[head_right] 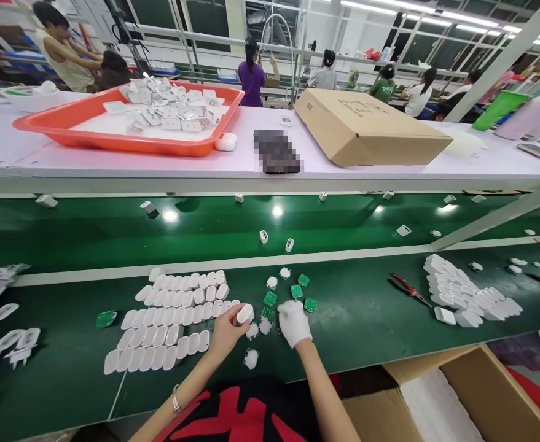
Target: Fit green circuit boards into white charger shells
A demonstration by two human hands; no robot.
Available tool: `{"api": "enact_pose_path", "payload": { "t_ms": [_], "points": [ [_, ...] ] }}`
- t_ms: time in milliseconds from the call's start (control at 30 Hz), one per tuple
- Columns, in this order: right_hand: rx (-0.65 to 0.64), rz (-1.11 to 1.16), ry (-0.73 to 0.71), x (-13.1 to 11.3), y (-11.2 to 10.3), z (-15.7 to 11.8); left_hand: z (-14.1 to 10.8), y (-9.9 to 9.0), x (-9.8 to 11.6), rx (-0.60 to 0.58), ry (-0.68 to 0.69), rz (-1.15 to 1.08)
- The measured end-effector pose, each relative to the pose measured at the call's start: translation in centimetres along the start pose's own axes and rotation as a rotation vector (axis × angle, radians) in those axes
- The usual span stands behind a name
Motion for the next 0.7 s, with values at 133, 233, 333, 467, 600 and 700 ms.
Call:
{"api": "enact_pose_path", "payload": {
  "t_ms": [133, 233, 333, 467, 600, 700],
  "points": [
    [0.006, 0.044, -0.100, -2.1, -1.9, 6.9, -0.8, -0.7, 0.6, 0.061, -0.002, -0.129],
    [-0.053, 0.081, -0.191, -2.9, -3.1, 10.0, -1.2, -1.7, 1.7, 0.116, 0.040, -0.202],
    [-0.048, 0.141, -0.207, -3.1, -4.0, 10.7, -1.5, -2.6, 2.5, 0.132, 0.063, -0.272],
    [0.061, 0.308, -0.179, -4.2, -4.8, 9.2, -1.9, -3.7, 3.0, 0.109, 0.086, -0.303],
    [0.175, 0.568, -0.205, -7.2, -5.6, 4.5, -1.9, -4.7, 3.9, 0.059, 0.147, -0.219],
    [0.193, 0.726, -0.300, -10.0, -6.9, -0.4, -2.0, -5.1, 5.1, -0.028, 0.180, -0.208]
  ]
}}
Point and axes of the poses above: each hand's wrist, its own z-axis towards the middle knuckle, its own y-axis out of the palm, x = y × z, the point moved 3 cm from there along z, towards the middle knuckle, and after that the axes turned 1 degree about -y, right-handed, at the moved point
